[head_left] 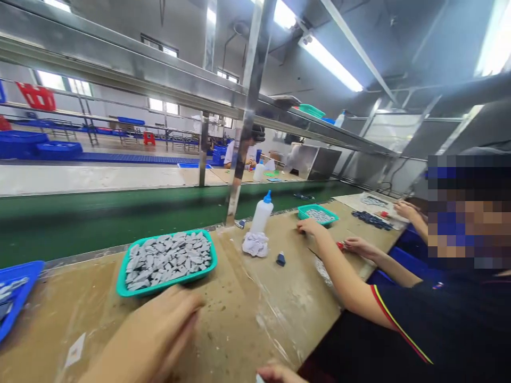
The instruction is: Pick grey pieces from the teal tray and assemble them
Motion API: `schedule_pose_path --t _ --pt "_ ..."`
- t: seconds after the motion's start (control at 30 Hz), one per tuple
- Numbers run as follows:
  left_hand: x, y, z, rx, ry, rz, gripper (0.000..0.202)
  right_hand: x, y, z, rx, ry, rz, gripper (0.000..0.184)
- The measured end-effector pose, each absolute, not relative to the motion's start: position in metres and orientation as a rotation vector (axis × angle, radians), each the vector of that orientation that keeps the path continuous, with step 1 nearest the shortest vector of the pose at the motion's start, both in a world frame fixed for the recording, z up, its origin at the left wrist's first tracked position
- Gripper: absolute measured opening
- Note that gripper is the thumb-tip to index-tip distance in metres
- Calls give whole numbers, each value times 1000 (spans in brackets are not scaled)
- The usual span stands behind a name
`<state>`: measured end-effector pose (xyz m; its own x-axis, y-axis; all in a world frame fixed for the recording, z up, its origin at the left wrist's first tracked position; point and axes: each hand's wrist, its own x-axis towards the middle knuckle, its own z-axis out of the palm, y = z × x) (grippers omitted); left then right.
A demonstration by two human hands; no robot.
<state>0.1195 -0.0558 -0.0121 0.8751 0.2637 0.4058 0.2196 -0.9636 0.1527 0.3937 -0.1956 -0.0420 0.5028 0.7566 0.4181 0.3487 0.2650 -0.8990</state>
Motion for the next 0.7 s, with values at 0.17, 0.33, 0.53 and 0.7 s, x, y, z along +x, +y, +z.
schedule_pose_path --t 0.17,0.33,0.53,0.7 --pt "331 -52 -18 3247 -288 313 14 531 -148 20 -1412 -1049 149 32" --pt "430 -50 -48 3375 -420 260 6 553 -165 10 -1423 -1127 -11 42" --pt "410 -59 -36 3418 -514 322 8 541 -206 31 -1365 -1153 -69 34" --pt "296 -67 16 3272 -208 582 21 461 -229 0 -1273 -1162 48 25"
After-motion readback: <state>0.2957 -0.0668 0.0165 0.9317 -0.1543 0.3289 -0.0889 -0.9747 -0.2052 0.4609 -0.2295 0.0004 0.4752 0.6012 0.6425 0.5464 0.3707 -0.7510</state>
